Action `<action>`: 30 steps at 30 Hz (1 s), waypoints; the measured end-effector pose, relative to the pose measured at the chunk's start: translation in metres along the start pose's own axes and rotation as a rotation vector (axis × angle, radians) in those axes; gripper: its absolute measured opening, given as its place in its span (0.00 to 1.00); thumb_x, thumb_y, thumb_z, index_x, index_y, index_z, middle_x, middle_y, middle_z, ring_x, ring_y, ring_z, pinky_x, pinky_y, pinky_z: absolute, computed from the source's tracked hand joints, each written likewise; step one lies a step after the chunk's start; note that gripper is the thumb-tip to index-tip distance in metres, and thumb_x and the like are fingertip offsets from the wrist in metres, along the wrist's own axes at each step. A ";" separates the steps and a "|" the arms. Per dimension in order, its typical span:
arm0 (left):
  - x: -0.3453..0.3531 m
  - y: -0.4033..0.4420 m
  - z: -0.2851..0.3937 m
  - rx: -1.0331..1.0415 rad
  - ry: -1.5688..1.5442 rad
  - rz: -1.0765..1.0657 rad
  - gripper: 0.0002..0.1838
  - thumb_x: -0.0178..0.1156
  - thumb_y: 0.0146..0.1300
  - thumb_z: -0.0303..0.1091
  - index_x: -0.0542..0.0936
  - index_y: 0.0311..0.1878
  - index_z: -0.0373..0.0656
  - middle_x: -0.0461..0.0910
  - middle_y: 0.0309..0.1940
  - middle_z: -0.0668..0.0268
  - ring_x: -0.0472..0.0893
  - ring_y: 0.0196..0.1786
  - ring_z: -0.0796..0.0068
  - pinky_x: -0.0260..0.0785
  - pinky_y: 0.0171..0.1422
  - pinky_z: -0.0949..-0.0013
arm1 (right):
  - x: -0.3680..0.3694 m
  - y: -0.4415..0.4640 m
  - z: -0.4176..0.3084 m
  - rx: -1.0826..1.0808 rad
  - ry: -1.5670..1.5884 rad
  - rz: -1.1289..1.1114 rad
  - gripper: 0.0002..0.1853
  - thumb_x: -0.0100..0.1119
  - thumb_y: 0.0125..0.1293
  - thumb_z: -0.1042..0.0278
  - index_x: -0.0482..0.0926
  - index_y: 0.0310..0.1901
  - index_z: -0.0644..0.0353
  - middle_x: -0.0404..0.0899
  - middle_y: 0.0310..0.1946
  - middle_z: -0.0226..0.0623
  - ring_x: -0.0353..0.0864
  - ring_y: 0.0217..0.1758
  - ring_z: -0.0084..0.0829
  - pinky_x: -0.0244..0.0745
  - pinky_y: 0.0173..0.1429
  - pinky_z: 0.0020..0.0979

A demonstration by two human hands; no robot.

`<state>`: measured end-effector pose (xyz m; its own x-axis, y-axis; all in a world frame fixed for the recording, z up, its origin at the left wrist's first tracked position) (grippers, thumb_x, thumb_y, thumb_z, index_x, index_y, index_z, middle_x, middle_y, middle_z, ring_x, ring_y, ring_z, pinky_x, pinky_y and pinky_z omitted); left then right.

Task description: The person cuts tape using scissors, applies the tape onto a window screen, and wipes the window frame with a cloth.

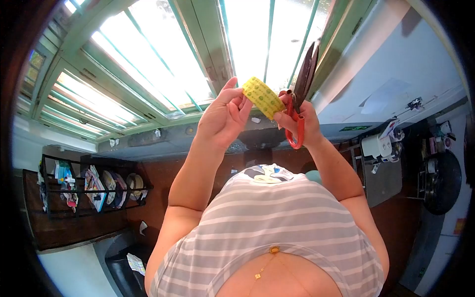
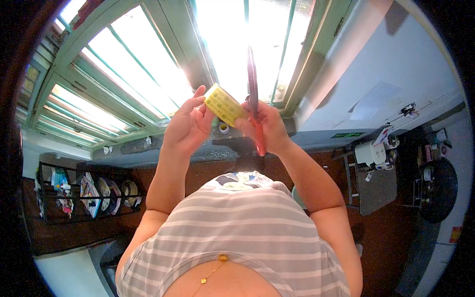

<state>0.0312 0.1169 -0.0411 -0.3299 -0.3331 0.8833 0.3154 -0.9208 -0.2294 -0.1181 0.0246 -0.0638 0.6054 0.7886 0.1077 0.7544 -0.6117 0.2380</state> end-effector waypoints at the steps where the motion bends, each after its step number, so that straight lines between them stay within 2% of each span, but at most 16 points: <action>1: 0.002 -0.001 0.000 0.004 -0.016 -0.001 0.31 0.51 0.59 0.20 0.52 0.64 0.43 0.68 0.41 0.59 0.75 0.42 0.74 0.75 0.48 0.75 | -0.002 0.001 -0.002 -0.022 -0.022 -0.026 0.12 0.61 0.55 0.73 0.73 0.40 0.59 0.71 0.25 0.25 0.69 0.23 0.14 0.64 0.25 0.17; 5: 0.006 -0.004 -0.002 -0.006 -0.037 -0.002 0.24 0.50 0.61 0.23 0.59 0.62 0.41 0.69 0.41 0.60 0.75 0.42 0.76 0.75 0.48 0.77 | 0.001 0.004 -0.007 -0.049 0.042 -0.042 0.10 0.61 0.56 0.72 0.73 0.39 0.59 0.70 0.23 0.25 0.69 0.22 0.14 0.63 0.24 0.17; 8: -0.011 0.004 0.000 -0.049 0.154 -0.220 0.18 0.48 0.64 0.25 0.66 0.58 0.38 0.70 0.44 0.61 0.74 0.43 0.77 0.73 0.47 0.77 | 0.002 0.004 -0.010 0.092 0.120 0.030 0.09 0.60 0.55 0.71 0.73 0.38 0.60 0.70 0.23 0.25 0.68 0.21 0.14 0.62 0.23 0.16; 11: 0.004 -0.002 0.005 0.310 1.165 0.057 0.18 0.48 0.63 0.31 0.71 0.55 0.36 0.73 0.44 0.63 0.72 0.45 0.76 0.67 0.51 0.71 | 0.003 0.005 -0.020 0.243 0.172 0.152 0.10 0.60 0.54 0.70 0.72 0.36 0.61 0.70 0.23 0.26 0.68 0.20 0.14 0.62 0.22 0.16; 13: 0.009 -0.003 0.010 0.403 1.292 -0.089 0.18 0.49 0.60 0.30 0.73 0.53 0.38 0.74 0.41 0.64 0.72 0.43 0.75 0.65 0.54 0.68 | 0.000 0.006 -0.022 0.315 0.207 0.132 0.11 0.60 0.53 0.70 0.72 0.36 0.63 0.71 0.24 0.28 0.70 0.22 0.16 0.63 0.23 0.17; 15: 0.018 -0.005 0.012 0.314 1.317 -0.220 0.18 0.49 0.57 0.28 0.73 0.52 0.38 0.75 0.40 0.64 0.72 0.42 0.74 0.63 0.54 0.68 | 0.001 0.007 -0.027 0.377 0.174 0.104 0.11 0.60 0.53 0.69 0.72 0.36 0.62 0.71 0.24 0.29 0.68 0.21 0.16 0.62 0.22 0.16; 17: 0.032 -0.010 0.014 0.049 1.236 -0.324 0.19 0.49 0.55 0.27 0.73 0.51 0.37 0.75 0.40 0.63 0.72 0.42 0.74 0.64 0.54 0.69 | 0.010 0.010 -0.039 0.429 0.072 0.065 0.11 0.61 0.52 0.68 0.71 0.36 0.61 0.70 0.23 0.28 0.64 0.18 0.15 0.59 0.21 0.14; 20: 0.029 -0.003 0.022 -0.228 1.302 -0.291 0.18 0.49 0.53 0.27 0.72 0.48 0.33 0.75 0.39 0.60 0.73 0.43 0.73 0.64 0.55 0.70 | 0.009 0.012 -0.047 0.397 0.026 0.003 0.10 0.60 0.52 0.69 0.73 0.35 0.62 0.70 0.21 0.28 0.63 0.15 0.15 0.58 0.20 0.14; 22: 0.023 -0.001 0.021 -0.330 1.123 -0.374 0.17 0.50 0.55 0.27 0.72 0.48 0.31 0.74 0.41 0.59 0.73 0.45 0.74 0.65 0.54 0.72 | 0.006 0.010 -0.063 0.424 0.057 0.016 0.13 0.60 0.51 0.70 0.73 0.38 0.66 0.72 0.25 0.32 0.69 0.21 0.19 0.64 0.23 0.17; 23: 0.021 -0.001 0.021 -0.376 1.032 -0.411 0.17 0.51 0.56 0.28 0.71 0.48 0.30 0.74 0.42 0.59 0.73 0.45 0.75 0.66 0.54 0.73 | 0.003 0.010 -0.068 0.437 0.072 0.019 0.15 0.60 0.51 0.71 0.73 0.40 0.69 0.73 0.26 0.34 0.72 0.24 0.20 0.67 0.24 0.18; 24: 0.021 -0.003 0.020 -0.374 0.917 -0.378 0.17 0.51 0.54 0.28 0.71 0.47 0.30 0.74 0.40 0.59 0.74 0.44 0.75 0.67 0.53 0.72 | -0.003 0.010 -0.068 0.409 0.099 -0.048 0.16 0.60 0.49 0.70 0.73 0.39 0.68 0.71 0.24 0.34 0.68 0.18 0.20 0.64 0.21 0.18; 26: 0.023 -0.007 0.014 -0.366 0.689 -0.312 0.18 0.51 0.50 0.28 0.71 0.45 0.28 0.75 0.37 0.59 0.75 0.42 0.74 0.69 0.50 0.70 | -0.003 0.009 -0.072 0.387 0.111 -0.019 0.17 0.61 0.47 0.69 0.72 0.39 0.67 0.70 0.22 0.33 0.66 0.16 0.20 0.63 0.19 0.18; 30: 0.017 -0.006 0.008 -0.420 0.579 -0.376 0.19 0.53 0.52 0.31 0.71 0.46 0.29 0.75 0.38 0.58 0.77 0.40 0.72 0.72 0.48 0.69 | -0.008 0.010 -0.073 0.374 0.136 -0.053 0.20 0.62 0.43 0.70 0.71 0.40 0.66 0.69 0.20 0.33 0.66 0.14 0.22 0.63 0.18 0.20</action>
<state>0.0313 0.1179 -0.0210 -0.7925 0.0681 0.6061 -0.2309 -0.9533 -0.1948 -0.1342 0.0166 0.0079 0.5429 0.8054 0.2379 0.8393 -0.5307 -0.1184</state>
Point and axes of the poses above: each hand's wrist, its own y-axis towards the middle knuckle, its own x-axis out of the palm, z = x × y, the point moved 2 cm from there along y, towards the middle knuckle
